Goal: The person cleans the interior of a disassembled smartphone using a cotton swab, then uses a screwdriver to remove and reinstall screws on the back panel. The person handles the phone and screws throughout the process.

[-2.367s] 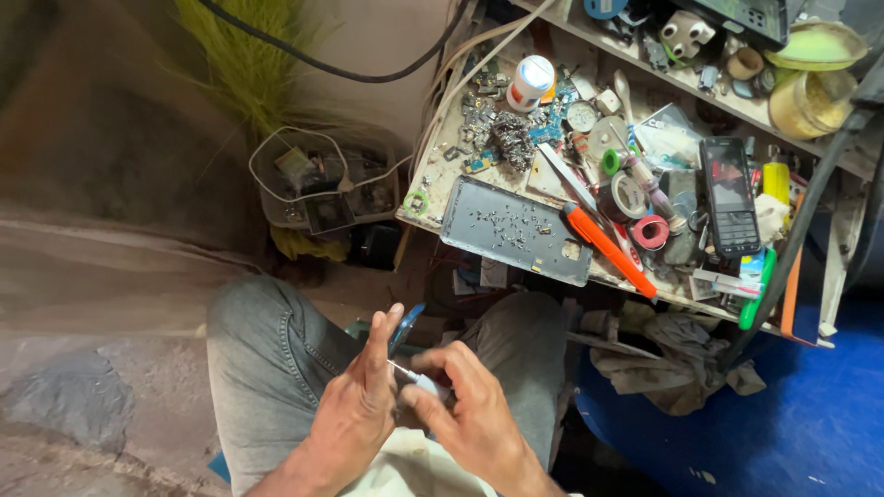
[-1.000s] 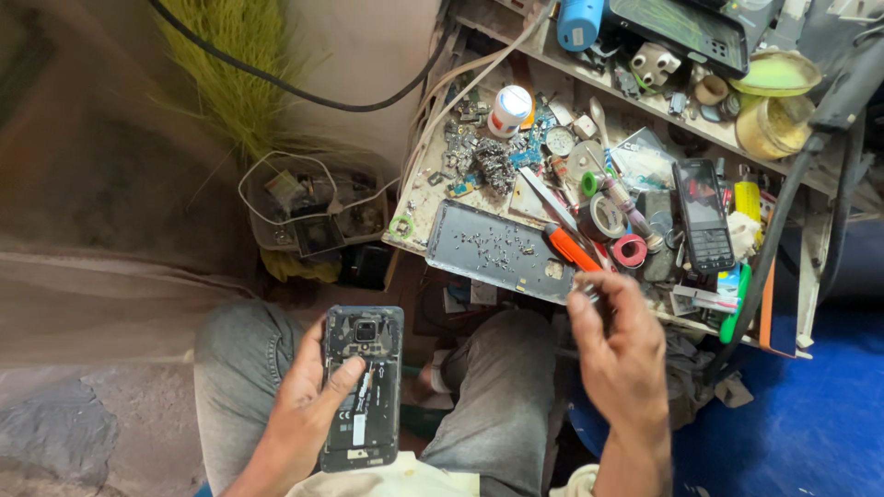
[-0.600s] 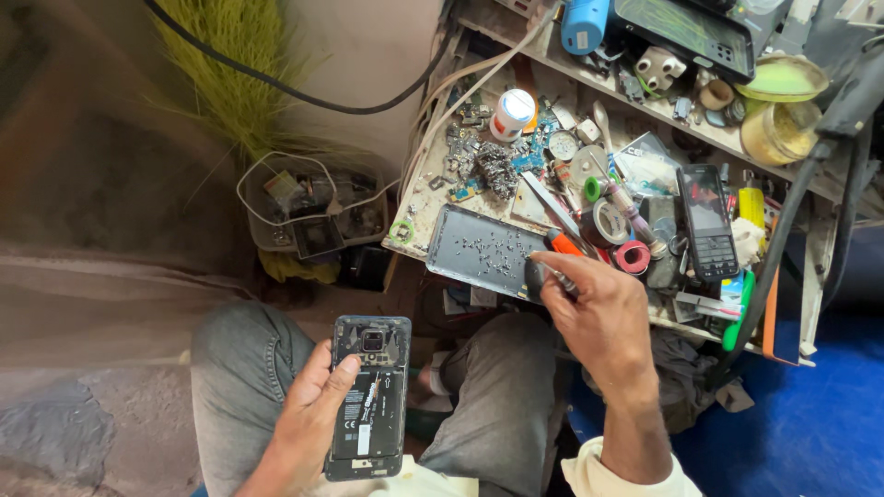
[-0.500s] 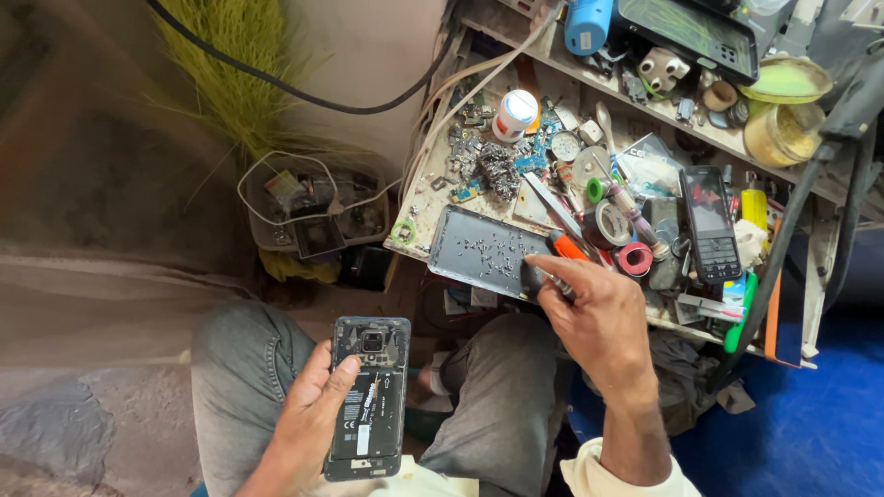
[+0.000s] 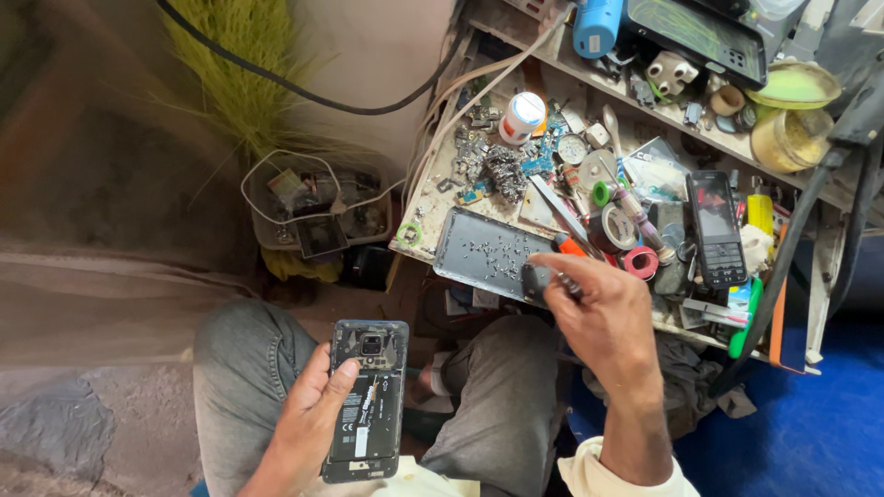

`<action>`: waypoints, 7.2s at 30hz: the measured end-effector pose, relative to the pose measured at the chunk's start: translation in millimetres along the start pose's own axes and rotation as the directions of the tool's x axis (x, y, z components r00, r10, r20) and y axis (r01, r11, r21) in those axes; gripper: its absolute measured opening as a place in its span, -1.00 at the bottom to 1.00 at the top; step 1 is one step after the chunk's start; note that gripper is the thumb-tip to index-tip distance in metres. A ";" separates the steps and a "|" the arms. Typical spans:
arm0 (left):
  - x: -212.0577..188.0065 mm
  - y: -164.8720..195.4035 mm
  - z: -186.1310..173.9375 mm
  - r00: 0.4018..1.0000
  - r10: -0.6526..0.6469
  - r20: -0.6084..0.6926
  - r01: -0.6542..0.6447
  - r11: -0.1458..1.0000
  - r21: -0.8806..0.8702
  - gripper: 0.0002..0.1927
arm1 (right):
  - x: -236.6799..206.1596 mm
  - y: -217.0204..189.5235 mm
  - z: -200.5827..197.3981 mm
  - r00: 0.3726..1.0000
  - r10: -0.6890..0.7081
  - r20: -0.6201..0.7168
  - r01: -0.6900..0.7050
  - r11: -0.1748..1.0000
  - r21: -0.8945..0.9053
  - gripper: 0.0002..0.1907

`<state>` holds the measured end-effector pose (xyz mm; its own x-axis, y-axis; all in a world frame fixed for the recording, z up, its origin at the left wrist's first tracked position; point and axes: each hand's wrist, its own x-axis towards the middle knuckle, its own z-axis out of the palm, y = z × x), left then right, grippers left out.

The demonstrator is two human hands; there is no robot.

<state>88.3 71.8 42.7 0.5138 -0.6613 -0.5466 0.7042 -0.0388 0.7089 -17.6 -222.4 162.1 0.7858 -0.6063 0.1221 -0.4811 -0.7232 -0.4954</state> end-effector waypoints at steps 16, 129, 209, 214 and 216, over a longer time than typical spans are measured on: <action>0.8 3.5 7.3 1.000 0.013 0.012 -0.013 0.999 -0.047 -0.74 | -26.0 -10.3 -10.0 0.980 0.158 -0.124 -0.145 0.983 0.112 -0.84; 27.7 -16.5 -1.2 0.981 -0.081 -0.175 0.073 0.996 -0.052 -0.71 | 0.6 -5.7 5.1 0.993 -0.093 0.079 0.089 0.994 0.059 -0.65; 54.2 -45.0 -28.1 0.970 0.013 -0.243 0.019 0.991 0.132 -0.68 | 27.8 -14.1 12.7 0.965 -0.147 0.217 0.157 0.987 -0.028 -0.49; 52.4 -45.0 -30.3 0.965 0.022 -0.263 0.026 0.983 0.181 -0.68 | 33.5 -16.6 16.3 0.957 -0.097 0.272 0.117 0.992 -0.056 -0.47; 53.0 -44.7 -30.2 0.967 0.047 -0.250 -0.001 0.983 0.182 -0.69 | 32.6 -17.3 17.6 0.952 -0.160 0.260 0.173 0.985 -0.029 -0.44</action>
<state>98.9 61.1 -31.5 0.6525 -0.4543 -0.6065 0.6026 -0.1742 0.7788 23.1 -223.8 159.6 0.9262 -0.3761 -0.0280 -0.3489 -0.8263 -0.4421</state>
